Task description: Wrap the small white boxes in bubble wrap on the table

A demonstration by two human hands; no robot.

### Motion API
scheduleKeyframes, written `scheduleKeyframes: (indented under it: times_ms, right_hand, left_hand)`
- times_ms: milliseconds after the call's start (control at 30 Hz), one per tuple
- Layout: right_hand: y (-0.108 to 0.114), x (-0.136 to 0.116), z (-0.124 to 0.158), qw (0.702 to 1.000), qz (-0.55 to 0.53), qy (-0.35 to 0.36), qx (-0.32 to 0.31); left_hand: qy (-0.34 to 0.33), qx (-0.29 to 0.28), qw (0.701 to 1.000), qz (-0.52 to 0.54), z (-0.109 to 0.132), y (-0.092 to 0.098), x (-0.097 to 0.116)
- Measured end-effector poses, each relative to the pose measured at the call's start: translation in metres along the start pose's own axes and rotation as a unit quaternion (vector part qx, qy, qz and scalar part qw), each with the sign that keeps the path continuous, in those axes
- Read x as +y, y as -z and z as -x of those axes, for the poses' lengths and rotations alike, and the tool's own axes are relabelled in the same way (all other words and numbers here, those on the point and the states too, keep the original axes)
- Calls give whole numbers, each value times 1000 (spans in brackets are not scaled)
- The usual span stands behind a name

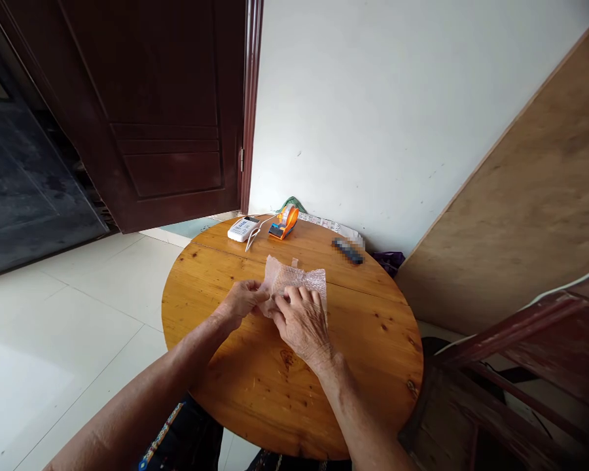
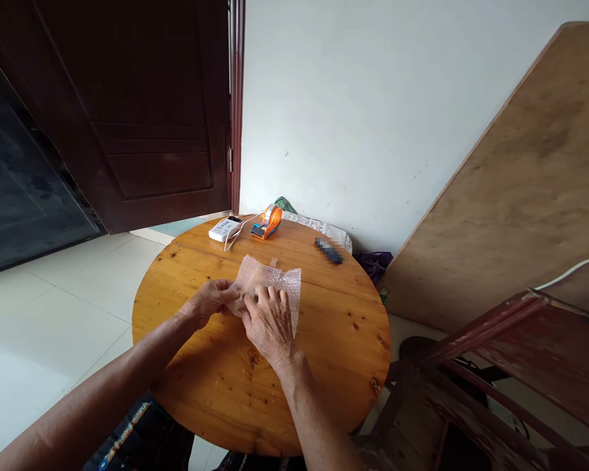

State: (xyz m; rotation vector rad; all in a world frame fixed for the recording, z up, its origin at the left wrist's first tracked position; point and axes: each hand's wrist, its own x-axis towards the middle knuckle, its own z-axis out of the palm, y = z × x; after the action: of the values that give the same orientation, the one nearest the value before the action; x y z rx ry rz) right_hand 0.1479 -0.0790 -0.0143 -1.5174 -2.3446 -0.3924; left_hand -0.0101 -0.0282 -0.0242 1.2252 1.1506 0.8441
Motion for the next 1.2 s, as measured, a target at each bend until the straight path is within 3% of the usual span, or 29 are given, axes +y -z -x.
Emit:
scheduleKeyframes:
  times_ms: [133, 233, 333, 433, 533, 633, 733, 800, 933, 1033, 1200]
  right_hand:
    - [3, 5, 4, 996, -88, -28, 20]
    - [6, 12, 7, 986, -160, -34, 32]
    - [7, 20, 8, 976, -209, -39, 39]
    - [4, 25, 10, 970, -234, -45, 48]
    - [2, 26, 10, 965, -250, -45, 67]
    - [4, 30, 10, 956, -261, -59, 117]
    - [9, 44, 12, 935, -264, -164, 170]
    - [13, 57, 16, 919, -253, -261, 151]
    - [19, 78, 32, 896, -224, -384, 12]
    - [18, 81, 44, 876, -240, -416, -50]
    - [8, 65, 38, 868, -230, -437, -51]
  left_hand:
    - [-11, -10, 1000, -1, 4, -17, 10]
    - [-45, -45, 995, -75, 12, -18, 20]
    - [-116, -102, 972, -175, 19, -14, 26]
    - [-167, -91, 945, -267, 19, -15, 28]
    - [-178, -49, 906, -381, 16, -23, 28]
    - [-190, -26, 842, -504, 17, -30, 27]
    - [-234, -9, 791, -566, 18, -29, 20]
    - [-283, 2, 768, -575, 18, -26, 13]
    - [-365, 21, 751, -550, 13, -21, -2]
    - [-391, 19, 759, -520, 10, -20, -8]
    - [-417, 6, 765, -490, 6, -21, -14]
